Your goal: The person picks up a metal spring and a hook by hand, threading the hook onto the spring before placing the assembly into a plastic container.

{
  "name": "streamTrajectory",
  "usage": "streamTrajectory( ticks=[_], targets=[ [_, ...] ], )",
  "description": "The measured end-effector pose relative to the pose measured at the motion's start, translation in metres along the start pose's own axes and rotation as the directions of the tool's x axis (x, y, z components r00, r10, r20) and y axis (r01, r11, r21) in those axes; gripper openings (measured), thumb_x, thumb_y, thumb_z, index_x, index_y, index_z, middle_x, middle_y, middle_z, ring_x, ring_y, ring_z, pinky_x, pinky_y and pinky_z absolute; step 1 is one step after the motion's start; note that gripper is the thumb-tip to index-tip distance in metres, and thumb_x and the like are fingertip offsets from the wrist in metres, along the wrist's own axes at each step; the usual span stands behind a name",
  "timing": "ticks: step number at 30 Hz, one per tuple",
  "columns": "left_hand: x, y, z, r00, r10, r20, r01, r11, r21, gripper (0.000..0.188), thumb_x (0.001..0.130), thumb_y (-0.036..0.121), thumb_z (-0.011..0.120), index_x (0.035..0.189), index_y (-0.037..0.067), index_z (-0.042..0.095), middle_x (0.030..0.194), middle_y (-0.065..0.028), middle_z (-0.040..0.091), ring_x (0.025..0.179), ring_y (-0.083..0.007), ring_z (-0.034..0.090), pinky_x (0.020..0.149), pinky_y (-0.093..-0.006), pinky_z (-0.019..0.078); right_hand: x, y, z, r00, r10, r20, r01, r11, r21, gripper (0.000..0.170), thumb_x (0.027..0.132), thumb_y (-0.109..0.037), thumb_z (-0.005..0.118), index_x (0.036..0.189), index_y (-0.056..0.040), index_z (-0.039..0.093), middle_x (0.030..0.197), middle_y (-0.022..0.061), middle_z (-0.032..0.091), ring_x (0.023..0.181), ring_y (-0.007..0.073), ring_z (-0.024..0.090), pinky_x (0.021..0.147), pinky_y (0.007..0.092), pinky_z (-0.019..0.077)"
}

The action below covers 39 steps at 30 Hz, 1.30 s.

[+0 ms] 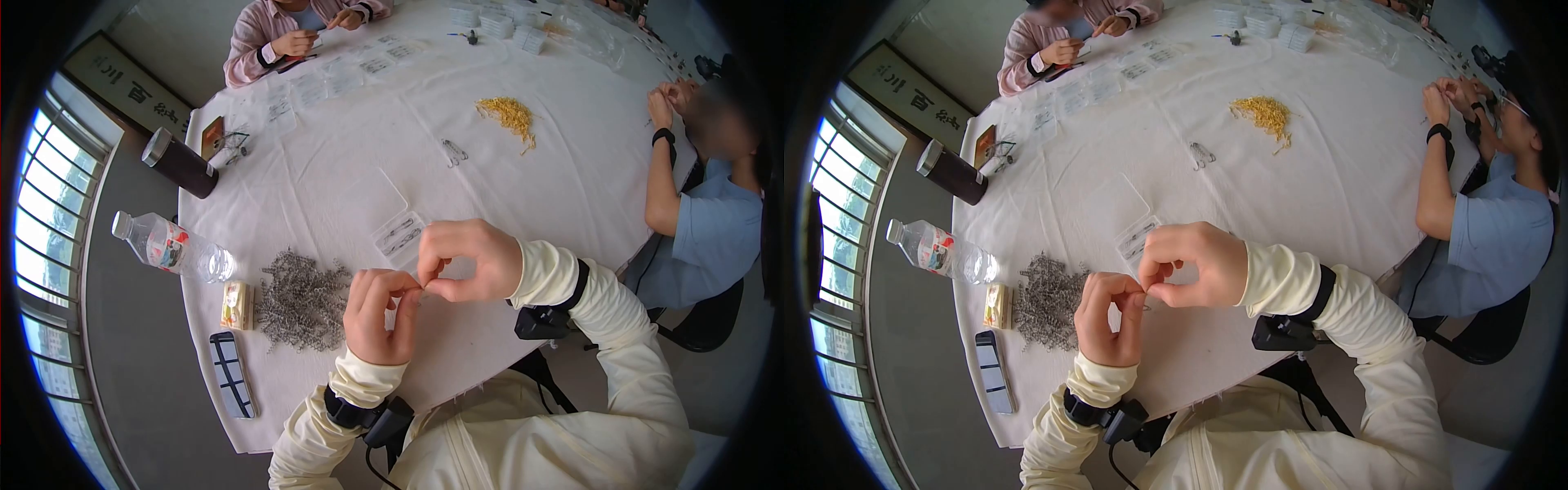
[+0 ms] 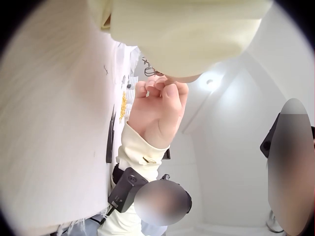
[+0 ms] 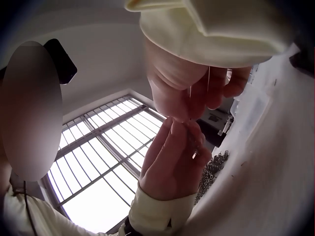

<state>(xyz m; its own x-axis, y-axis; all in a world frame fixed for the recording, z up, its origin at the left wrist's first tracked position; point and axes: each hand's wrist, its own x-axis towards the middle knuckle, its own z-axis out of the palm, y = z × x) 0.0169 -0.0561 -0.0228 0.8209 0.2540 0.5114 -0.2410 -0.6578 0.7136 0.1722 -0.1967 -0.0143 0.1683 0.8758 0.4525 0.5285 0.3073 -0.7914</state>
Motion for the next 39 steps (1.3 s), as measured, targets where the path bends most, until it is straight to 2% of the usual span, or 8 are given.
streamTrajectory(
  ticks=[5, 9, 18, 20, 27, 30, 33, 39],
  targets=[
    [0.004, -0.001, -0.004, 0.998, 0.061, 0.011, -0.062, 0.996, 0.065, 0.017, 0.080, -0.007, 0.069, 0.092, 0.002, 0.061, 0.084, -0.0076, 0.063, 0.073, -0.0246, 0.056, 0.060, -0.0320, 0.0469, 0.000, 0.011, 0.007, 0.988, 0.151, 0.041, -0.156, 0.948, 0.276, 0.004, 0.089, -0.009, 0.064, 0.092, -0.0062, 0.063, 0.084, -0.0013, 0.060, 0.076, 0.0102, 0.054, 0.070, 0.0271, 0.0446],
    [0.007, 0.004, -0.006, 0.998, 0.068, 0.000, -0.068, 0.995, 0.076, 0.015, 0.081, -0.009, 0.067, 0.091, 0.000, 0.060, 0.082, -0.0094, 0.061, 0.069, -0.0221, 0.057, 0.065, -0.0302, 0.0478, 0.001, 0.014, 0.007, 0.990, 0.127, 0.057, -0.139, 0.933, 0.332, 0.007, 0.092, -0.012, 0.063, 0.095, -0.0060, 0.061, 0.085, -0.0020, 0.060, 0.078, 0.0098, 0.053, 0.071, 0.0270, 0.0443],
    [0.008, 0.001, -0.012, 0.996, 0.046, 0.081, -0.058, 0.987, 0.152, 0.018, 0.079, -0.007, 0.069, 0.094, 0.003, 0.064, 0.085, -0.0086, 0.062, 0.074, -0.0271, 0.056, 0.065, -0.0351, 0.0474, 0.004, 0.006, 0.004, 0.990, 0.110, 0.092, -0.122, 0.982, 0.144, 0.005, 0.090, 0.000, 0.061, 0.093, -0.0035, 0.058, 0.090, 0.0046, 0.056, 0.081, 0.0153, 0.054, 0.076, 0.0285, 0.0453],
    [0.009, 0.002, -0.012, 0.996, 0.004, 0.086, -0.014, 0.994, 0.112, 0.017, 0.079, -0.006, 0.069, 0.093, 0.003, 0.065, 0.085, -0.0083, 0.062, 0.074, -0.0269, 0.057, 0.065, -0.0351, 0.0474, 0.004, 0.006, 0.003, 0.995, 0.050, 0.088, -0.049, 0.999, -0.007, 0.006, 0.089, 0.001, 0.061, 0.093, -0.0033, 0.058, 0.090, 0.0056, 0.056, 0.081, 0.0172, 0.054, 0.076, 0.0287, 0.0457],
    [0.008, 0.001, -0.014, 0.989, -0.110, 0.099, 0.107, 0.993, 0.040, 0.009, 0.085, -0.003, 0.067, 0.090, 0.003, 0.062, 0.085, -0.0067, 0.062, 0.072, -0.0205, 0.056, 0.062, -0.0305, 0.0464, 0.005, 0.005, 0.007, 1.000, 0.029, -0.005, -0.029, 0.999, -0.018, 0.006, 0.088, -0.002, 0.063, 0.092, -0.0034, 0.059, 0.091, 0.0060, 0.057, 0.079, 0.0173, 0.055, 0.072, 0.0295, 0.0468],
    [0.006, -0.006, -0.018, 0.984, -0.171, 0.042, 0.173, 0.984, -0.047, 0.004, 0.092, 0.001, 0.064, 0.092, 0.002, 0.060, 0.083, -0.0046, 0.060, 0.069, -0.0136, 0.053, 0.062, -0.0259, 0.0446, 0.006, 0.004, 0.003, 0.990, -0.011, -0.139, 0.005, 0.999, -0.040, 0.006, 0.087, -0.006, 0.067, 0.088, -0.0050, 0.061, 0.083, 0.0039, 0.059, 0.073, 0.0153, 0.056, 0.065, 0.0283, 0.0455],
    [0.006, -0.010, -0.024, 0.943, -0.322, -0.084, 0.276, 0.897, -0.345, 0.012, 0.101, 0.012, 0.058, 0.102, 0.000, 0.057, 0.089, 0.0015, 0.056, 0.073, -0.0042, 0.042, 0.066, -0.0186, 0.0357, 0.006, 0.005, -0.013, 0.955, -0.004, -0.296, -0.040, 0.989, -0.143, 0.007, 0.087, -0.007, 0.067, 0.086, -0.0053, 0.061, 0.078, 0.0012, 0.060, 0.068, 0.0118, 0.055, 0.065, 0.0270, 0.0449],
    [0.006, -0.023, -0.025, 0.882, -0.467, -0.059, 0.357, 0.746, -0.563, 0.012, 0.100, 0.015, 0.062, 0.101, 0.003, 0.060, 0.089, -0.0012, 0.059, 0.065, -0.0034, 0.041, 0.059, -0.0180, 0.0335, 0.005, 0.004, -0.017, 0.957, 0.042, -0.286, -0.095, 0.980, -0.177, 0.007, 0.087, -0.007, 0.067, 0.085, -0.0049, 0.061, 0.078, 0.0015, 0.060, 0.069, 0.0120, 0.055, 0.065, 0.0270, 0.0458]
  ],
)
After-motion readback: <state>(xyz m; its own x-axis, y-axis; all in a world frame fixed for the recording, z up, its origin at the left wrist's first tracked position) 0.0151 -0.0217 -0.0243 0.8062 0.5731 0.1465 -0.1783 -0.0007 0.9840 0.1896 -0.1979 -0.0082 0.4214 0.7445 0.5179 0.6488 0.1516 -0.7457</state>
